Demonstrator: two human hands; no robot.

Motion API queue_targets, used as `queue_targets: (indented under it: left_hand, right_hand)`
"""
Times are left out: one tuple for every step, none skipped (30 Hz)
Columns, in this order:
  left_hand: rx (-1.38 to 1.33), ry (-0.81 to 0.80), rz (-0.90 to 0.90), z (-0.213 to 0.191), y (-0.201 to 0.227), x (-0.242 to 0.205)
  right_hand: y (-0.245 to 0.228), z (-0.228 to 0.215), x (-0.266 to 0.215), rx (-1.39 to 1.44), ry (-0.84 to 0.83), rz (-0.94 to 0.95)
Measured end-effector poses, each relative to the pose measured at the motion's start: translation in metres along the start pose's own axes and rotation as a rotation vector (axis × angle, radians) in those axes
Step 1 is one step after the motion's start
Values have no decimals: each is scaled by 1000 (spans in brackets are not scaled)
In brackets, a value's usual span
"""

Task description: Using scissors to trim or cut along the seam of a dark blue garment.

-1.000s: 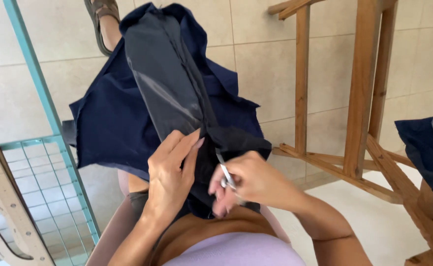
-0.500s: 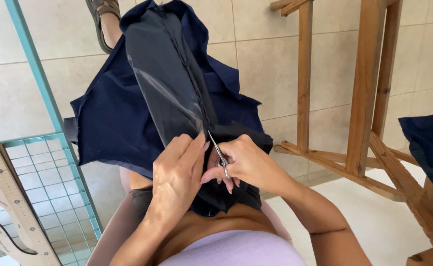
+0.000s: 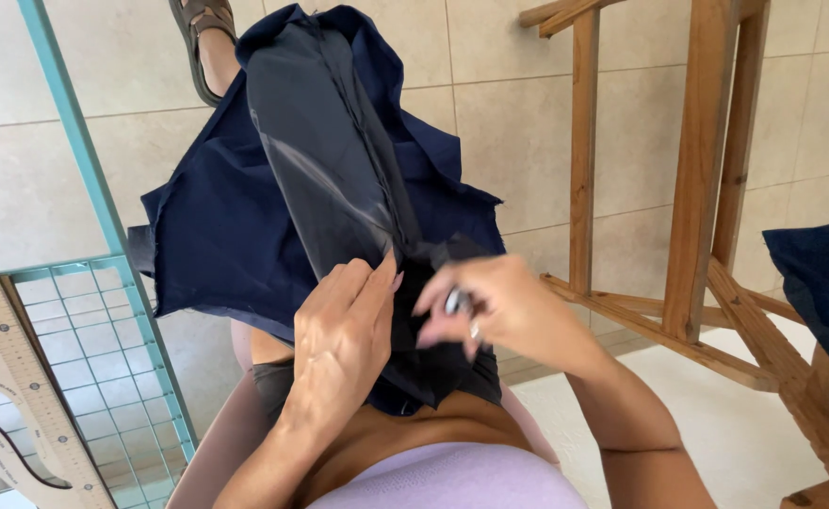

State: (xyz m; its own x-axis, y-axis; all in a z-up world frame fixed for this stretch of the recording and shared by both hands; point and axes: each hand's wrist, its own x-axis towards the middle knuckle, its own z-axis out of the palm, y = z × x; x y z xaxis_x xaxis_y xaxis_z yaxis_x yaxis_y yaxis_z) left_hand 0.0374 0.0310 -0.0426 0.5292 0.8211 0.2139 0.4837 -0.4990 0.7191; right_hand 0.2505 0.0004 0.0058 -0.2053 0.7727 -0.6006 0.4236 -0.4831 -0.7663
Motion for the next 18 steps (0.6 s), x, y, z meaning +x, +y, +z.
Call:
queue_targets:
  left_hand:
    - [1, 2, 0, -1, 1, 1]
    - [1, 14, -2, -2, 2, 2]
    - [1, 26, -2, -3, 3, 4]
    - [2, 27, 0, -2, 2, 1]
    - [8, 31, -1, 0, 0, 0]
    - [13, 36, -1, 1, -2, 0]
    - [14, 38, 1, 1, -2, 1]
    - [10, 45, -13, 0, -2, 3]
    - [8, 53, -30, -1, -1, 5]
    - [10, 56, -31, -1, -6, 3]
    - [-20, 57, -74, 0, -11, 2]
    - [-49, 57, -117, 0, -16, 1]
    - [-51, 55, -118, -3, -16, 1]
    - [-77, 41, -160, -6, -15, 2]
    - [-99, 34, -199, -9, -16, 4]
    - [-98, 38, -196, -10, -18, 6]
    - [-81, 22, -199, -10, -19, 6]
    - [-65, 5, -202, -10, -20, 6]
  right_hand:
    - [-4, -2, 2, -2, -1, -2]
    - [-9, -4, 4, -65, 210, -180]
    - [-13, -5, 6, -128, 421, -360]
    - [-13, -4, 12, -129, 422, -362]
    - [-13, -4, 19, -91, 350, -248]
    - [-12, -3, 26, -53, 276, -134]
    - [-10, -2, 30, -54, 278, -136]
    - [-7, -1, 35, -30, 297, -117]
    - [-4, 1, 40, -5, 312, -98]
    - [5, 0, 42, -6, 310, -101]
    - [14, -1, 45, 50, 351, -179]
    - [23, -2, 47, 108, 391, -257]
    - [25, -2, 47, 108, 391, -254]
    - [27, -2, 47, 120, 415, -271]
    - [29, -4, 50, 129, 438, -297]
    - [28, -3, 50, 127, 439, -301]
    - [27, 0, 48, 151, 441, -318]
    - [27, 2, 46, 176, 443, -335]
